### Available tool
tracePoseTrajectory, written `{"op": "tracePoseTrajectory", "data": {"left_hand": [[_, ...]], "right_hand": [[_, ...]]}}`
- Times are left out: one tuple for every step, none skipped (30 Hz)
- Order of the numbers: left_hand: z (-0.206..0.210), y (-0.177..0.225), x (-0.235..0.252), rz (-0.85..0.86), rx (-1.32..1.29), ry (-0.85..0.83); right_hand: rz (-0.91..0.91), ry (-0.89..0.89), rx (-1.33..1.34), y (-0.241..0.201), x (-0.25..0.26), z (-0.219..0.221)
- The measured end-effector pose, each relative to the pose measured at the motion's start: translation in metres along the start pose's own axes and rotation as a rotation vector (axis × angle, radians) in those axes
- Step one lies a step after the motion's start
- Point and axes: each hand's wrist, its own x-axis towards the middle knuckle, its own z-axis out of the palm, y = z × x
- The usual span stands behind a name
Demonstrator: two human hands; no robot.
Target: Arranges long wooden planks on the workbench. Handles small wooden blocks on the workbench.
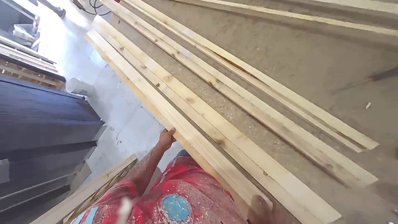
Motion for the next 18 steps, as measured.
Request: {"op": "tracePoseTrajectory", "data": {"left_hand": [[0.003,0.006,0.005,0.022,0.023,-0.011],[0.004,0.011,0.009,0.040,0.046,-0.021],[0.006,0.014,0.014,0.053,0.071,-0.030],[0.009,0.016,0.020,0.059,0.101,-0.039],[0.013,0.016,0.025,0.061,0.125,-0.051],[0.015,0.018,0.030,0.063,0.140,-0.063],[0.016,0.020,0.034,0.069,0.150,-0.073],[0.015,0.022,0.036,0.079,0.154,-0.085],[0.013,0.023,0.038,0.084,0.149,-0.098],[0.007,0.022,0.038,0.086,0.151,-0.110],[0.003,0.020,0.038,0.085,0.162,-0.119],[0.000,0.017,0.039,0.083,0.168,-0.132],[-0.001,0.015,0.042,0.079,0.174,-0.143],[-0.002,0.012,0.045,0.077,0.180,-0.146],[-0.003,0.011,0.046,0.074,0.190,-0.141],[-0.003,0.010,0.047,0.069,0.193,-0.131],[-0.002,0.008,0.049,0.065,0.186,-0.123],[-0.002,0.008,0.050,0.062,0.177,-0.126]], "right_hand": [[0.001,0.011,-0.006,0.000,0.008,-0.002],[-0.014,0.045,-0.020,-0.002,0.012,-0.004],[-0.026,0.082,-0.024,-0.004,0.016,-0.007],[-0.029,0.096,-0.012,-0.005,0.019,-0.011],[-0.013,0.076,-0.002,-0.004,0.023,-0.016],[0.000,0.050,0.005,-0.003,0.029,-0.020],[-0.003,0.037,0.011,-0.002,0.035,-0.022],[-0.008,0.024,0.018,-0.003,0.040,-0.022],[-0.007,0.012,0.033,-0.005,0.043,-0.022],[0.003,0.002,0.048,-0.008,0.043,-0.018],[0.011,0.011,0.057,-0.010,0.040,-0.010],[0.027,0.033,0.060,-0.012,0.035,-0.002],[0.058,0.071,0.071,-0.013,0.029,0.007],[0.116,0.107,0.093,-0.014,0.021,0.018],[0.200,0.145,0.126,-0.016,0.011,0.028],[0.315,0.191,0.159,-0.017,0.000,0.039],[0.458,0.251,0.191,-0.015,-0.013,0.051],[0.619,0.325,0.239,-0.013,-0.026,0.062]]}}
